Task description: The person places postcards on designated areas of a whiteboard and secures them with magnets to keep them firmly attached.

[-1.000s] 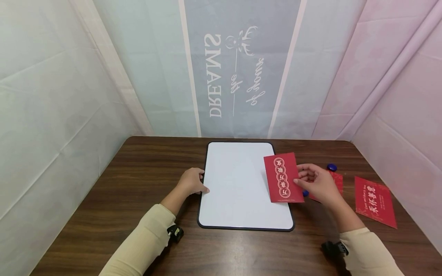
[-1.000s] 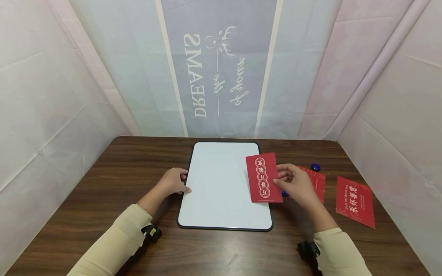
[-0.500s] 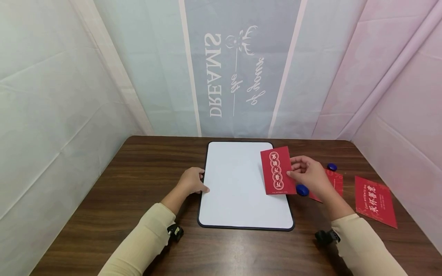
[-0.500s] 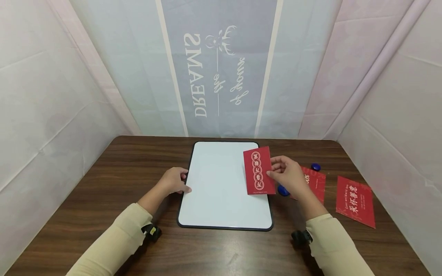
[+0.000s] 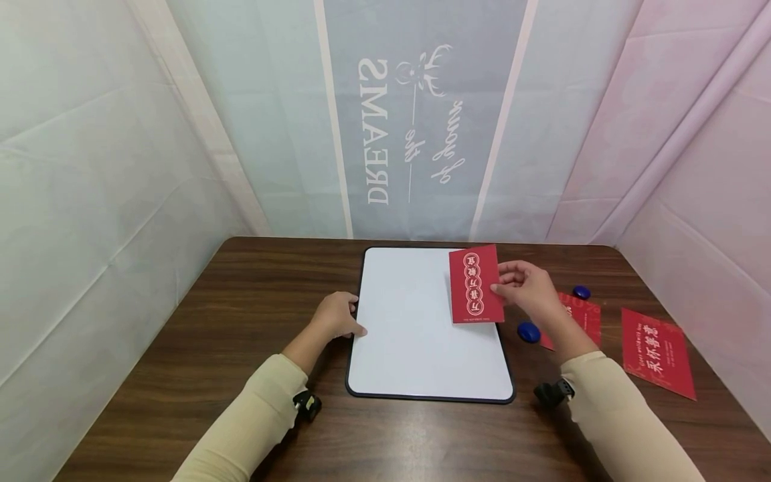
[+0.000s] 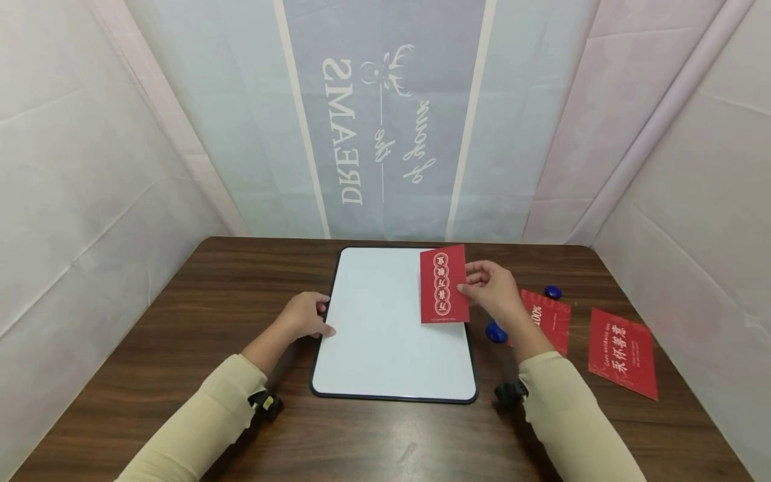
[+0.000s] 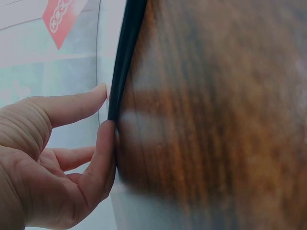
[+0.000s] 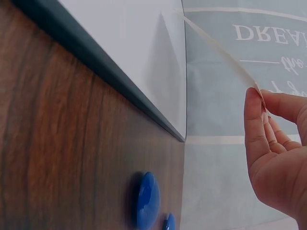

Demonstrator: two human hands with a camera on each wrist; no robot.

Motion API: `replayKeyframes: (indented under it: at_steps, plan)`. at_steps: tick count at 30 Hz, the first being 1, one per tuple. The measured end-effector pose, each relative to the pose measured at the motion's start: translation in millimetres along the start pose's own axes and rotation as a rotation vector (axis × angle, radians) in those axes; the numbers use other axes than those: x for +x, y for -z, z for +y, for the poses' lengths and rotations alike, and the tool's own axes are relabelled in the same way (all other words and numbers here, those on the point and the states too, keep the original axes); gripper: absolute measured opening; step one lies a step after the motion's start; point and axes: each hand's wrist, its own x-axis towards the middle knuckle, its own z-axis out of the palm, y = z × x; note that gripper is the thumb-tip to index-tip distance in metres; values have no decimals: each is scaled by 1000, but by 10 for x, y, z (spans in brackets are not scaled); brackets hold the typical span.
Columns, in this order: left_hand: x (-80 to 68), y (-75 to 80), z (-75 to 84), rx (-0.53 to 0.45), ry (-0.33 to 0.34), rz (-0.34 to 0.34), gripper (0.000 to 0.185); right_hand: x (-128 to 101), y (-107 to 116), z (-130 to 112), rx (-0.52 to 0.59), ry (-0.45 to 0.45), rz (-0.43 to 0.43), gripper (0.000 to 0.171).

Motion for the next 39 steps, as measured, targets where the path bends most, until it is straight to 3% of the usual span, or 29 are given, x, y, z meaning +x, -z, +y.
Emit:
replayKeyframes:
  at_steps: [19, 39]
  plan:
    - [-6, 14, 8, 0, 9, -10, 78, 320, -134, 53, 29, -27, 6, 50]
    - [-12, 2, 8, -16, 10, -7, 78, 534, -321, 33, -93, -72, 22, 51]
